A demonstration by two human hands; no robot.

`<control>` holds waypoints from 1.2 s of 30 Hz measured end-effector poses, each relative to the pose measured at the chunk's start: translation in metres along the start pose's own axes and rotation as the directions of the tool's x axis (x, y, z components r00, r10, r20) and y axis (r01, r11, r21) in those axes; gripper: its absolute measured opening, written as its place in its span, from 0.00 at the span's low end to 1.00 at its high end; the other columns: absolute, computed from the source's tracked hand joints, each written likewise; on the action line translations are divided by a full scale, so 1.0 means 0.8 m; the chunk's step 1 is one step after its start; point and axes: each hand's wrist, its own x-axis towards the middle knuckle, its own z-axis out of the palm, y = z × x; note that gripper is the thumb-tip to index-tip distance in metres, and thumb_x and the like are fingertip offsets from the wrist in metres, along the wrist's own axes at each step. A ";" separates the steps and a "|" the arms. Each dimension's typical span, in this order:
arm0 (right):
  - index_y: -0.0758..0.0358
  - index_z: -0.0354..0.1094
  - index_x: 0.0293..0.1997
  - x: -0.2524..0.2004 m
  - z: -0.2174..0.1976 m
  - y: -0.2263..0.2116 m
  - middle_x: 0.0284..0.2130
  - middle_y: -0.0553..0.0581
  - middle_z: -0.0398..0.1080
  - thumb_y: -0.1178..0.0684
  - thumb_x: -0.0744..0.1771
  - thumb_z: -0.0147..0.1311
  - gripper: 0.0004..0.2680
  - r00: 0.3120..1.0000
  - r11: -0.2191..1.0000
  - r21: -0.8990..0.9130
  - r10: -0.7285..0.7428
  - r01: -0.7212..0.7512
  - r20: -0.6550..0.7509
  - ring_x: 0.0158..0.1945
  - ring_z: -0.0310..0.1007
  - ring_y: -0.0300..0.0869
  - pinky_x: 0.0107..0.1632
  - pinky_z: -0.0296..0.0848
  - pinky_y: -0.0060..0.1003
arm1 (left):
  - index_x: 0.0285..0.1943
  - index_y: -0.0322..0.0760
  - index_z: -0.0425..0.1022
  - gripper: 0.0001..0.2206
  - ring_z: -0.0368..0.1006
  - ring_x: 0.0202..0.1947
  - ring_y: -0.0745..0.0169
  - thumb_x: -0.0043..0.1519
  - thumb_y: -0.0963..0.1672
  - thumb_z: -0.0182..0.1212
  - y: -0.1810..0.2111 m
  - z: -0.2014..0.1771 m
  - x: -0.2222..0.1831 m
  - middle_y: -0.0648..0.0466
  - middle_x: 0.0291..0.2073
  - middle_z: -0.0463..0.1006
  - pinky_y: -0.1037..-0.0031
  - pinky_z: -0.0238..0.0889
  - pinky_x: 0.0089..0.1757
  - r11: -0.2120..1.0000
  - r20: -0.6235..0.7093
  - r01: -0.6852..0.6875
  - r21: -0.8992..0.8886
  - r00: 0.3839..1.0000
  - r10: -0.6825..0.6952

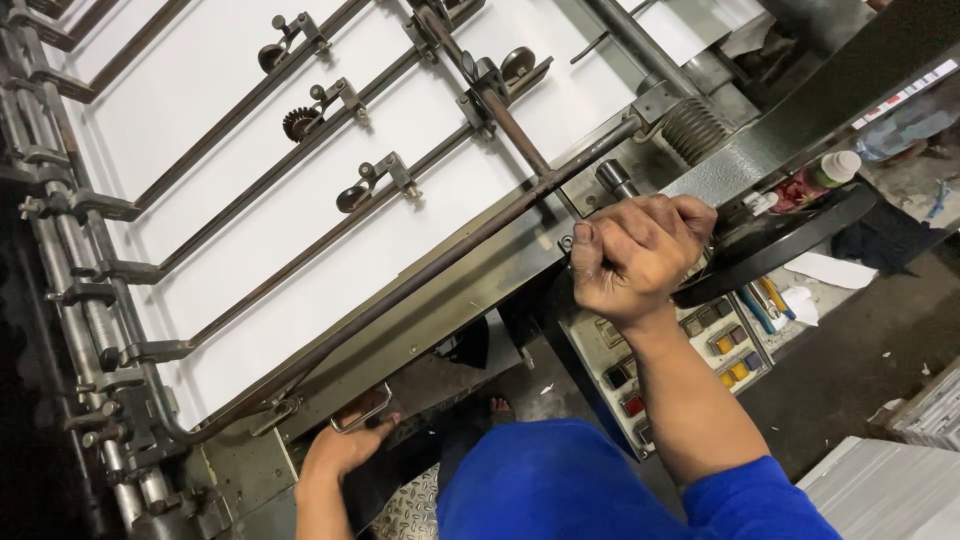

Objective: The recorder is operating an industrial printing press, adjusting rollers and using the control panel to manage the print job.

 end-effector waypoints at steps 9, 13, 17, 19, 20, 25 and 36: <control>0.58 0.71 0.26 -0.002 0.003 0.001 0.27 0.51 0.71 0.53 0.67 0.59 0.08 1.000 1.000 -0.006 -0.003 0.003 -0.009 0.36 0.69 0.45 0.58 0.56 0.43 | 0.66 0.56 0.74 0.27 0.72 0.64 0.56 0.56 0.55 0.67 0.028 -0.023 -0.018 0.57 0.64 0.76 0.68 0.65 0.62 0.990 0.081 0.136 -0.032 0.988 -0.133; 0.58 0.71 0.26 -0.003 0.003 0.002 0.28 0.51 0.72 0.53 0.67 0.59 0.08 1.000 1.000 -0.006 -0.003 0.003 -0.018 0.37 0.70 0.45 0.58 0.57 0.43 | 0.67 0.59 0.72 0.27 0.69 0.66 0.57 0.57 0.55 0.66 0.025 -0.021 -0.018 0.59 0.66 0.73 0.67 0.61 0.63 0.989 0.078 0.146 -0.023 0.987 -0.144; 0.58 0.71 0.26 -0.003 0.004 0.002 0.28 0.51 0.72 0.54 0.67 0.60 0.08 1.000 1.000 -0.001 -0.002 0.002 -0.017 0.36 0.70 0.45 0.57 0.57 0.43 | 0.67 0.57 0.71 0.28 0.69 0.65 0.55 0.57 0.55 0.67 0.020 -0.016 -0.014 0.58 0.66 0.73 0.67 0.62 0.62 0.994 0.040 0.105 -0.026 0.994 -0.104; 0.58 0.71 0.26 -0.004 0.003 0.002 0.27 0.51 0.72 0.54 0.67 0.60 0.08 1.000 1.000 0.001 -0.002 0.002 -0.018 0.36 0.70 0.45 0.57 0.57 0.44 | 0.68 0.57 0.71 0.28 0.69 0.65 0.55 0.57 0.55 0.66 0.015 -0.011 -0.011 0.57 0.66 0.73 0.67 0.62 0.62 0.992 0.042 0.125 -0.001 0.991 -0.125; 0.58 0.71 0.26 -0.004 0.003 0.002 0.27 0.51 0.71 0.54 0.67 0.60 0.08 1.000 1.000 -0.002 -0.001 0.001 -0.017 0.36 0.70 0.45 0.57 0.57 0.44 | 0.67 0.57 0.72 0.27 0.70 0.65 0.55 0.56 0.55 0.67 0.008 -0.006 -0.007 0.58 0.65 0.74 0.68 0.63 0.62 0.993 0.035 0.113 -0.034 0.993 -0.112; 0.58 0.71 0.27 -0.002 0.003 0.004 0.28 0.51 0.71 0.54 0.67 0.59 0.08 1.000 1.000 0.005 -0.007 0.007 -0.016 0.37 0.70 0.45 0.58 0.57 0.43 | 0.66 0.56 0.72 0.27 0.69 0.65 0.54 0.56 0.55 0.67 -0.004 0.002 0.002 0.56 0.65 0.73 0.68 0.62 0.61 0.999 0.004 0.036 -0.034 0.999 -0.036; 0.58 0.70 0.26 -0.007 0.007 0.007 0.27 0.50 0.71 0.53 0.69 0.59 0.10 1.000 1.000 -0.017 -0.016 0.016 -0.015 0.36 0.68 0.44 0.58 0.56 0.42 | 0.60 0.61 0.79 0.20 0.77 0.58 0.59 0.58 0.55 0.64 0.038 -0.030 -0.029 0.61 0.57 0.83 0.67 0.68 0.58 0.981 0.124 0.195 -0.005 0.973 -0.193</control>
